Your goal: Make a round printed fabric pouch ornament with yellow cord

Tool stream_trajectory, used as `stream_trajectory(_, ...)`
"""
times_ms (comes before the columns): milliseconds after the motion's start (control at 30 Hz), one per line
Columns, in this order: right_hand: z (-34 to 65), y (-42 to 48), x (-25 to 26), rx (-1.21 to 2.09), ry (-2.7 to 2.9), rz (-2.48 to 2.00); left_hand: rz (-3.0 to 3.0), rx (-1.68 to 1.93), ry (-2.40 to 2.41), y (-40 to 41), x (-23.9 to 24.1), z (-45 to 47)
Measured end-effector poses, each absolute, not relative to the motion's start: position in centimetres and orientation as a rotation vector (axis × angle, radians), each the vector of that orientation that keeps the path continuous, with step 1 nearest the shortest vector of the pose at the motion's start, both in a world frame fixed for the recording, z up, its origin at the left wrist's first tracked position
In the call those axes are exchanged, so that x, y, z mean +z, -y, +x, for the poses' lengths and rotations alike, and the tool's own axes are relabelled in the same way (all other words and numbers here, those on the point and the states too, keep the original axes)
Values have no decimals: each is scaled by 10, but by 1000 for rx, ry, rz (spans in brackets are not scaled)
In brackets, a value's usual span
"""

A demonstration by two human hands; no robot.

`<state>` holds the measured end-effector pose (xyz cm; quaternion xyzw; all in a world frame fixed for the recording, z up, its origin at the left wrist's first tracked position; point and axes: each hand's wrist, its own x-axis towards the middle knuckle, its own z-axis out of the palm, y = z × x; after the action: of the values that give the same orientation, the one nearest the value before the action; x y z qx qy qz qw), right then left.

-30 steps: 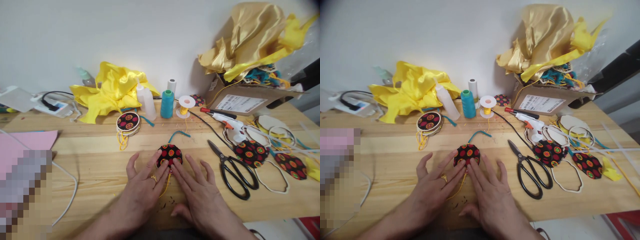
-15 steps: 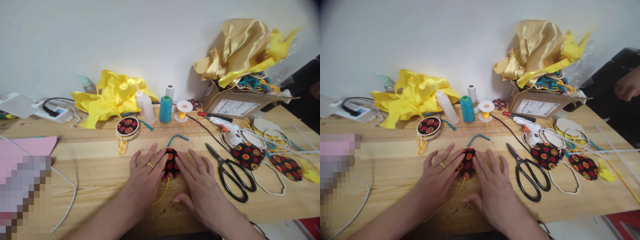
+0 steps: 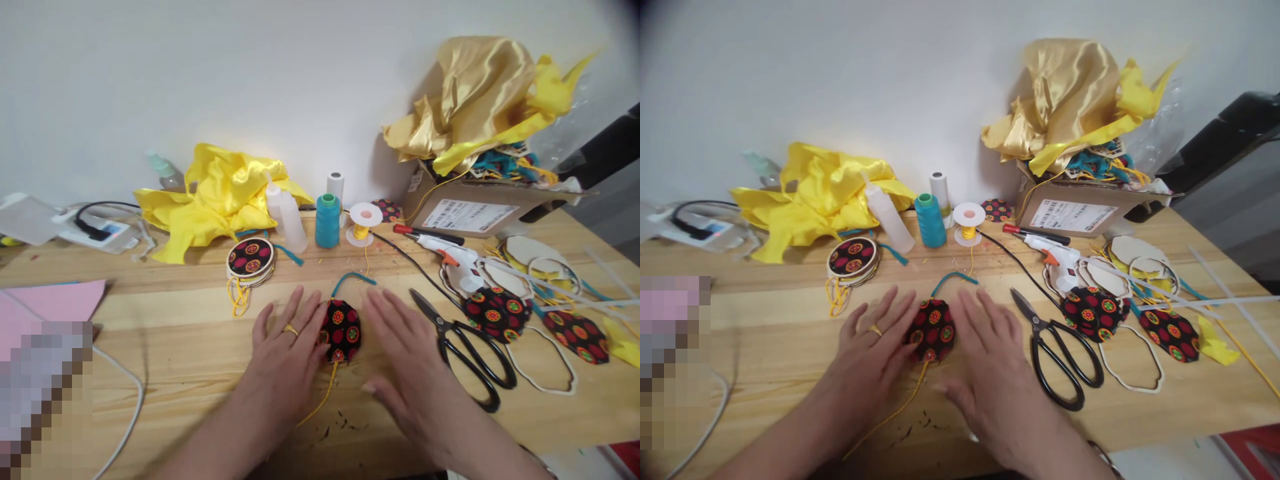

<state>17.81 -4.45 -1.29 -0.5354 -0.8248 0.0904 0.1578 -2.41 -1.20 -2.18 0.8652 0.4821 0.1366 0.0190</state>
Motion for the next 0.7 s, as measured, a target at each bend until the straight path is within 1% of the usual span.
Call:
stream_trajectory(100,184,34,1,176,2095,-1550,2635,513,-1536,8,-6,-26)
stream_trajectory(167,183,26,6,177,2044,-1525,2606,518,-1494,6,0,-22)
stream_trajectory(300,171,14,3,256,2195,-1510,2495,414,-1415,4,-9,-11)
stream_trajectory(400,165,9,-6,301,2255,-1527,2461,419,-1397,3,-20,-5)
stream_trajectory(700,165,6,-15,344,2227,-1547,2485,438,-1436,0,-30,-6)
